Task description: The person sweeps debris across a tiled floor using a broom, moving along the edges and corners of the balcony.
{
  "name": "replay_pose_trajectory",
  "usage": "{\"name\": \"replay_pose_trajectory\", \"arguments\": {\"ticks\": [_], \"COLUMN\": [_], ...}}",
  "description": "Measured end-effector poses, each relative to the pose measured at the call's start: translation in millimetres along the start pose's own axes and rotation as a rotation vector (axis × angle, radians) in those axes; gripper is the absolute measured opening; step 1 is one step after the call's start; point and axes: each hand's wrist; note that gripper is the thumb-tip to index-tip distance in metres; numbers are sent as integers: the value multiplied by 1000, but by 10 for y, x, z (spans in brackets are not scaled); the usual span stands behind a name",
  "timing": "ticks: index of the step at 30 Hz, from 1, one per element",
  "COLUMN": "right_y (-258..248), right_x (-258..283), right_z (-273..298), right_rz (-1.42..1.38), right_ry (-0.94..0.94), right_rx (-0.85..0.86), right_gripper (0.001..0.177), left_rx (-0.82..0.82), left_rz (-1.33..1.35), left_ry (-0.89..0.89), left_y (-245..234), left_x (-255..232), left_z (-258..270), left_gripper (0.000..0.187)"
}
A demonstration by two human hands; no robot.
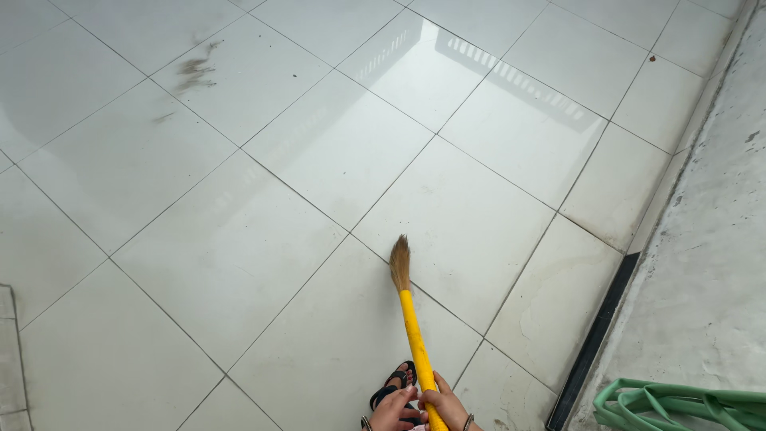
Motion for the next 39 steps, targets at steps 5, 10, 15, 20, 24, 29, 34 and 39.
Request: {"name": "replay_pose_trajectory", "arguments": {"ticks": [5, 10, 15, 20, 24, 29, 34, 39], "right_y": [135, 261, 419, 519, 323, -537, -1321, -1559], "right_x": [-319, -601, -851, -1090, -1096, -762, -249, 47], "right_z": [-112, -273, -268, -258, -281, -149, 11, -36], "right_rz": [91, 247, 595, 611, 534, 222, -17, 28], "right_ry": [83, 215, 310, 289, 256, 143, -5, -123], "right_rx": [427, 609, 628, 620, 535, 230, -107, -182], "right_gripper": [100, 78, 57, 61, 64, 69, 75, 80], "left_rx": [-23, -206, -407, -461, -397, -223, -35, 59], "left_rz": [344, 559, 737, 795, 749, 597, 415, 351], "left_ry": [129, 160, 120, 14, -110, -254, -298, -47], "left_y": [-35, 11, 133, 555, 936, 1476, 2024, 2020], "left_x": [447, 741, 910, 768, 658, 764, 361, 27], "left_z": [281, 399, 402, 312, 182, -356, -870, -1080], "left_gripper": [72, 67, 64, 64, 67, 72, 80, 84]}}
Point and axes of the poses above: each hand's wrist, its own z-axis away from the middle knuckle, its own y-axis out of the palm, x = y × z, and after that the axes turned 2 degrees about -y, right-handed
